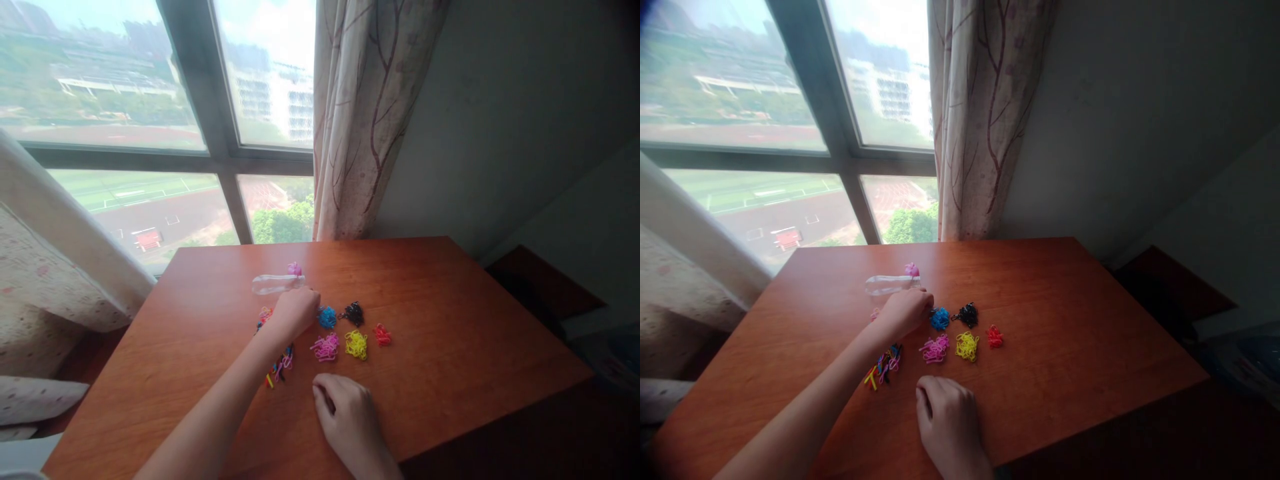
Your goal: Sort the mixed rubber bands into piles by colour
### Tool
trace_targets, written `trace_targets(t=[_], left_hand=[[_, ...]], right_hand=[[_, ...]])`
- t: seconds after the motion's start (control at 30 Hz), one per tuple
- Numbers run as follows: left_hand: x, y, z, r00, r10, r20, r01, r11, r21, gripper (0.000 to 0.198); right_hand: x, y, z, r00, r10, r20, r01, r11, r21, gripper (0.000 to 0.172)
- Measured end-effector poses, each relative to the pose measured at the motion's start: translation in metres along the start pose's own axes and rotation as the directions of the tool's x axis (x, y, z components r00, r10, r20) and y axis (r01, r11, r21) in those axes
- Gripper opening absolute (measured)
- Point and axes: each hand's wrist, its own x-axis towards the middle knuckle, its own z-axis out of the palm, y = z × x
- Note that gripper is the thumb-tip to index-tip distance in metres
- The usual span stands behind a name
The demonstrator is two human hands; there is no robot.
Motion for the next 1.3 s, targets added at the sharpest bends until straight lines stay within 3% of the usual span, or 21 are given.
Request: trace_targets(t=[0.3,0.6,0.73,0.93,1.13,1.3], left_hand=[[0.004,-0.007,0.000,0.999,-0.006,-0.033,0.003,0.996,-0.084,0.034],[0.009,0.003,0.000,0.991,0.066,-0.119,-0.090,0.973,-0.212,0.033],[0.003,-0.001,-0.005,0.976,0.077,-0.202,-0.125,0.964,-0.234,0.012],[-0.037,-0.023,-0.005,0.942,0.045,-0.332,-0.139,0.954,-0.266,0.019],[-0.095,-0.061,0.024,0.888,-0.129,-0.442,-0.038,0.936,-0.350,0.024],[-0.124,-0.074,0.047,0.871,-0.247,-0.424,0.083,0.926,-0.369,0.026]], right_hand=[[-0.002,0.002,0.003,1.000,0.008,0.008,-0.008,1.000,-0.003,0.018],[-0.001,0.002,0.002,0.999,0.031,0.033,-0.032,0.999,0.016,0.019],[-0.001,0.001,0.001,0.999,0.035,0.040,-0.036,0.999,0.021,0.019],[0.000,-0.001,-0.001,0.998,0.043,0.051,-0.042,0.999,-0.012,0.018],[0.006,-0.013,0.001,0.989,0.106,0.106,-0.094,0.989,-0.112,0.016],[0.019,-0.031,0.010,0.972,0.165,0.168,-0.126,0.967,-0.224,0.014]])
